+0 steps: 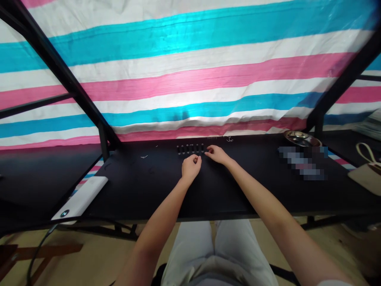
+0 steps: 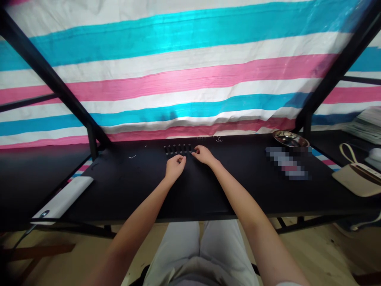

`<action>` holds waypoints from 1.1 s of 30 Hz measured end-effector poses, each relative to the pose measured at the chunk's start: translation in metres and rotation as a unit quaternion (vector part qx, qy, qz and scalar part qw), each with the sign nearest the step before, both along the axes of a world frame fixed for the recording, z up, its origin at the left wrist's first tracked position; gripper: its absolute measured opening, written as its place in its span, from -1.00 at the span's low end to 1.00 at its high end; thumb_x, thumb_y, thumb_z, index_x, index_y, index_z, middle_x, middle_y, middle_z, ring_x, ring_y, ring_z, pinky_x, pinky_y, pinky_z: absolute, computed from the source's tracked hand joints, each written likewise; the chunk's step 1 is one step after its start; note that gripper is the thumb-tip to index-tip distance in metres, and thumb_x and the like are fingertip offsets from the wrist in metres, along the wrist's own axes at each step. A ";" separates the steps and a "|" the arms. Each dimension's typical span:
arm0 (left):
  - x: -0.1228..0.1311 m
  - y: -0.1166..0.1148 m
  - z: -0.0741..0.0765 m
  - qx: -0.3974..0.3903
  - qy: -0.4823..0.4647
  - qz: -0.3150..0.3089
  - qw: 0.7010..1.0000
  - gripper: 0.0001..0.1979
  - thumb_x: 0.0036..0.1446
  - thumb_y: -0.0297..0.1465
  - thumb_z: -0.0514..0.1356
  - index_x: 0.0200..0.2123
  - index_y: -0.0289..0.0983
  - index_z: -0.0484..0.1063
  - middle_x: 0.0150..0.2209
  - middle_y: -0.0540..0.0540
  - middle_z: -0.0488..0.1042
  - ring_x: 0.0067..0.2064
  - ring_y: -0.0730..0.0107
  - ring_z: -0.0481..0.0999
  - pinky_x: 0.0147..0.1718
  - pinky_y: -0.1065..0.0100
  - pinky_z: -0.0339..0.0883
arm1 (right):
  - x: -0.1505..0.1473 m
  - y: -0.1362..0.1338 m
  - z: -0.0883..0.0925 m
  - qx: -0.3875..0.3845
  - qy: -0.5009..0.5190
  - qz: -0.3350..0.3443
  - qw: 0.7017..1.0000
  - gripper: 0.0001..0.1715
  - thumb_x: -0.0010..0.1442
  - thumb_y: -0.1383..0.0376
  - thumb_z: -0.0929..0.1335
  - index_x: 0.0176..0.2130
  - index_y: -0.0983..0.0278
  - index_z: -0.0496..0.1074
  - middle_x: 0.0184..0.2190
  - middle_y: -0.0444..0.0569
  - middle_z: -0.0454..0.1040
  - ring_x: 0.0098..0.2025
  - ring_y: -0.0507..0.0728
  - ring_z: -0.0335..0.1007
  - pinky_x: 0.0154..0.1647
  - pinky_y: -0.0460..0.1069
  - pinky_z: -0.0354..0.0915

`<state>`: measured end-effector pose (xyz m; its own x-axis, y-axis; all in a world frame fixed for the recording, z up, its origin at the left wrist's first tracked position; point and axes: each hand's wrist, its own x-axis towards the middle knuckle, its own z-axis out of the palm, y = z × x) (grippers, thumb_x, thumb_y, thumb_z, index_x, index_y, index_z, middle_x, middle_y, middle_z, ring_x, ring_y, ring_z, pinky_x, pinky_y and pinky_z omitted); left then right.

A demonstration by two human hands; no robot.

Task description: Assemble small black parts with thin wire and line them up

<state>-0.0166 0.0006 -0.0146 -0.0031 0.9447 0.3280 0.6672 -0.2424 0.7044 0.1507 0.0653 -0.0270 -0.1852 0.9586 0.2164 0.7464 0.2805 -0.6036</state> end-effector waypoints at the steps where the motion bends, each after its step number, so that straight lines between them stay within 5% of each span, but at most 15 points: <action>1: 0.000 0.000 0.000 0.002 0.010 -0.004 1.000 -0.75 0.09 -0.28 0.04 -0.51 -0.24 0.42 -0.54 0.00 0.43 -0.49 0.46 0.37 -0.42 0.44 0.18 | 0.006 -0.005 0.000 0.010 -0.009 0.003 1.000 -0.67 0.08 0.24 0.34 -0.15 0.37 0.40 -0.36 -0.02 0.45 -0.36 0.04 0.34 -0.27 -0.06 0.24; 6: 0.000 -0.002 -0.002 0.020 0.084 -0.026 0.996 -0.74 0.12 -0.26 0.03 -0.48 -0.23 0.42 -0.52 -0.02 0.43 -0.44 0.42 0.37 -0.44 0.43 0.17 | 0.035 -0.034 -0.004 0.060 -0.092 0.021 0.994 -0.74 0.12 0.25 0.31 -0.18 0.31 0.43 -0.22 0.04 0.42 -0.20 0.12 0.32 -0.16 0.03 0.23; 13: 0.003 -0.004 -0.003 0.087 0.178 -0.096 0.975 -0.71 0.15 -0.26 0.03 -0.20 -0.28 0.44 -0.16 -0.15 0.46 -0.09 0.27 0.37 -0.06 0.27 0.20 | 0.055 -0.054 -0.021 0.110 -0.099 0.012 0.989 -0.68 0.18 0.20 0.24 -0.11 0.27 0.41 -0.07 0.06 0.38 -0.04 0.18 0.26 -0.04 0.12 0.19; 19: 0.009 -0.006 -0.018 0.032 0.259 -0.185 0.947 -0.48 0.23 -0.20 -0.12 0.18 -0.30 0.12 0.24 -0.16 0.09 0.26 0.23 0.04 0.18 0.16 -0.06 | 0.050 -0.049 -0.029 0.106 -0.097 0.002 0.990 -0.60 0.21 0.21 0.19 -0.02 0.30 0.37 0.05 0.13 0.32 0.10 0.20 0.20 0.09 0.15 0.15; 33: 0.012 -0.005 -0.022 -0.030 0.336 -0.177 0.924 -0.43 0.25 -0.16 -0.26 0.25 -0.28 0.00 0.29 -0.13 -0.05 0.29 0.25 -0.07 0.21 0.09 -0.17 | 0.045 -0.053 -0.024 0.024 -0.153 0.014 0.988 -0.42 0.28 0.15 0.08 0.21 0.31 0.12 0.24 0.09 0.05 0.29 0.17 -0.12 0.25 0.20 -0.12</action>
